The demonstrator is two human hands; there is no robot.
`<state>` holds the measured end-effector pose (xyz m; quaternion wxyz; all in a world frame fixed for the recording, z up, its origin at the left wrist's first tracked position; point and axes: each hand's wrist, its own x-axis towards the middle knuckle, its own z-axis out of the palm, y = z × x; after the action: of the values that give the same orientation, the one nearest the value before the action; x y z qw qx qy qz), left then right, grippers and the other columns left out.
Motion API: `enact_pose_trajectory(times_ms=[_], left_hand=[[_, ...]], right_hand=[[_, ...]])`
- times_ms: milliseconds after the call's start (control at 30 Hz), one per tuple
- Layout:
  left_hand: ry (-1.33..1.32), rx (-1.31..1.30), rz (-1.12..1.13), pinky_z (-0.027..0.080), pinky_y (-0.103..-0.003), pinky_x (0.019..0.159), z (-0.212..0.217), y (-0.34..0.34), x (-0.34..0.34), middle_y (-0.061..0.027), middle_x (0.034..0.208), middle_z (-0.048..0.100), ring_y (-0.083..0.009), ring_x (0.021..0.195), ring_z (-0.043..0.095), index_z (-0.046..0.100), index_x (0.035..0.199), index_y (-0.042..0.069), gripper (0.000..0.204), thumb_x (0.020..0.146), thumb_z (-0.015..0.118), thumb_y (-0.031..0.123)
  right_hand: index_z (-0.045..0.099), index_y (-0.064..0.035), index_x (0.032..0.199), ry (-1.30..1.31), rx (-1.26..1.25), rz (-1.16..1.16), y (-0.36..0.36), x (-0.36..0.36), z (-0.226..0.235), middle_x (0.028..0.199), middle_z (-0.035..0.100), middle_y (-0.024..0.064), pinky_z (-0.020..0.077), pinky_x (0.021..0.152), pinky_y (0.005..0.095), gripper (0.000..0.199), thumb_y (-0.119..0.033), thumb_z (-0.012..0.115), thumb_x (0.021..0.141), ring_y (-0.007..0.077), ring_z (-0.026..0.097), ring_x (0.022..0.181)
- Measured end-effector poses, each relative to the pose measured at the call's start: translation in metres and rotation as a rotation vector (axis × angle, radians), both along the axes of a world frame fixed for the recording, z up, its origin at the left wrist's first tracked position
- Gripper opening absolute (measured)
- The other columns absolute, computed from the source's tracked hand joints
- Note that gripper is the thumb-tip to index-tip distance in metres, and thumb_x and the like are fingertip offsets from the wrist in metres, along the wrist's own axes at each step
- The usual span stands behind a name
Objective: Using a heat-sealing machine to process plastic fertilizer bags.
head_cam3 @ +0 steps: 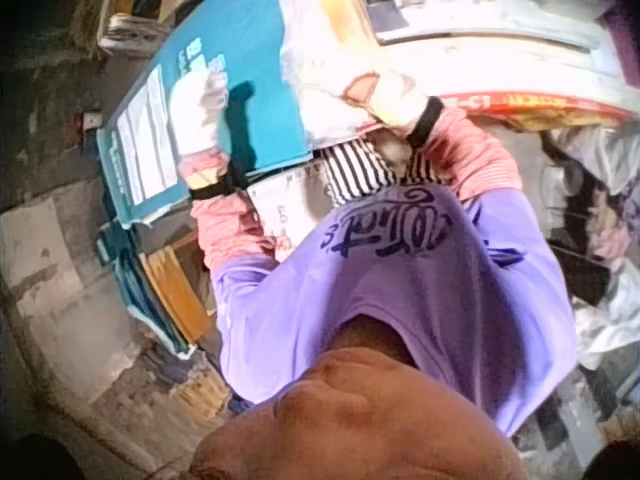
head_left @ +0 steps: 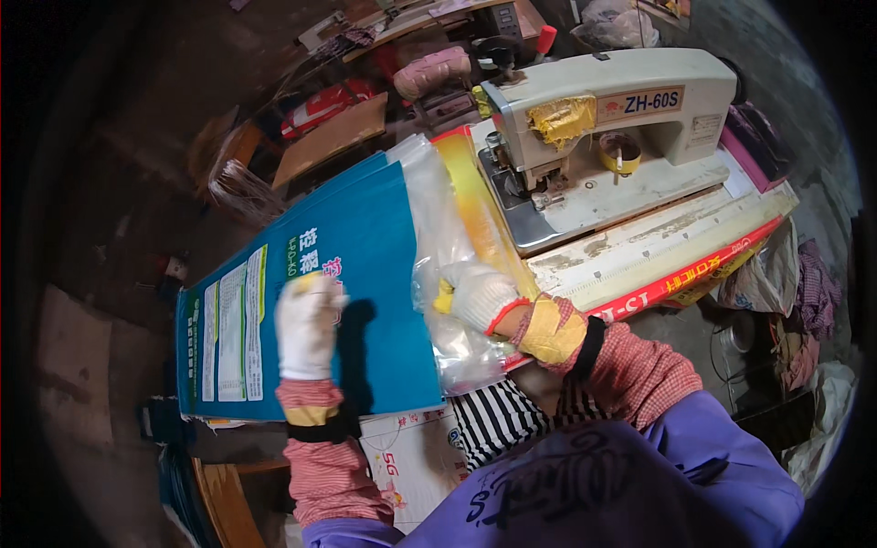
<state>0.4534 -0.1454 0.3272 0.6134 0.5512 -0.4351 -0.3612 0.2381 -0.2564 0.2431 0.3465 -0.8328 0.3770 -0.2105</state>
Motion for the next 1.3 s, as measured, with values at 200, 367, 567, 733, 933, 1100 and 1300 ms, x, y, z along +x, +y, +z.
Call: enact_pose_trajectory(times_ms=[200,367,567,733,933,1100,1300], left_hand=[[-0.049,0.373,-0.019,0.041,-0.022,0.053,-0.067,-0.051,-0.037,0.0,0.076,0.055,-0.0067,0.06,0.048,0.053,0.104,0.0,0.034,0.084,0.064,0.026],[-0.632,-0.089,0.163,0.038,-0.022,0.049,-0.025,-0.05,-0.017,-0.0007,0.071,0.054,-0.0081,0.057,0.048,0.061,0.085,0.002,0.022,0.087,0.05,0.02],[-0.245,-0.156,0.562,0.033,-0.015,0.047,0.002,-0.02,0.021,0.0048,0.07,0.046,-0.0031,0.054,0.041,0.057,0.094,0.004,0.025,0.092,0.047,0.027],[-0.728,-0.275,0.39,0.035,-0.013,0.047,-0.025,-0.022,-0.002,0.0029,0.072,0.051,-0.0016,0.054,0.042,0.057,0.096,0.004,0.024,0.091,0.054,0.027],[-0.697,0.207,-0.009,0.04,-0.033,0.049,-0.035,-0.066,0.015,-0.0071,0.059,0.055,-0.0168,0.053,0.052,0.061,0.067,0.006,0.032,0.083,0.05,0.031],[-0.486,0.399,-0.227,0.046,-0.029,0.051,-0.086,-0.106,0.03,-0.0071,0.065,0.06,-0.0136,0.057,0.056,0.063,0.086,0.003,0.025,0.083,0.061,0.027],[-1.064,0.165,0.135,0.049,-0.043,0.063,-0.105,-0.121,0.012,-0.0146,0.08,0.063,-0.0324,0.077,0.063,0.058,0.083,0.009,0.017,0.082,0.052,0.024]], right_hand=[[0.063,-0.0077,0.093,-0.058,0.112,0.07,0.019,0.022,0.02,0.088,0.064,0.0162,0.048,0.071,0.0426,0.034,-0.036,0.065,0.075,0.0349,0.061,0.083],[0.063,-0.0109,0.097,0.008,0.085,0.053,0.014,-0.003,0.012,0.093,0.064,0.0164,0.0481,0.075,0.0428,0.029,-0.033,0.051,0.082,0.036,0.061,0.086],[0.06,-0.0043,0.096,0.266,0.112,0.061,0.008,-0.014,0.002,0.094,0.062,0.0216,0.0469,0.075,0.0445,0.034,-0.033,0.052,0.081,0.0364,0.06,0.086],[0.056,0.0,0.109,-0.153,-0.216,-0.321,-0.01,0.018,0.001,0.1,0.061,0.0244,0.0457,0.083,0.0423,0.048,-0.032,0.064,0.075,0.0369,0.058,0.096],[0.055,-0.0014,0.115,0.053,0.216,-0.192,-0.064,0.053,-0.023,0.11,0.058,0.0251,0.0461,0.085,0.0425,0.059,-0.042,0.062,0.074,0.0384,0.057,0.101],[0.046,-0.0053,0.128,0.171,0.125,-0.215,-0.089,0.089,-0.043,0.116,0.055,0.0249,0.0406,0.091,0.0416,0.071,-0.054,0.056,0.076,0.0338,0.053,0.11],[0.066,-0.0054,0.093,0.605,-0.146,-0.127,-0.108,0.106,-0.073,0.089,0.065,0.022,0.0494,0.077,0.0416,0.05,-0.052,0.059,0.076,0.0359,0.062,0.089]])
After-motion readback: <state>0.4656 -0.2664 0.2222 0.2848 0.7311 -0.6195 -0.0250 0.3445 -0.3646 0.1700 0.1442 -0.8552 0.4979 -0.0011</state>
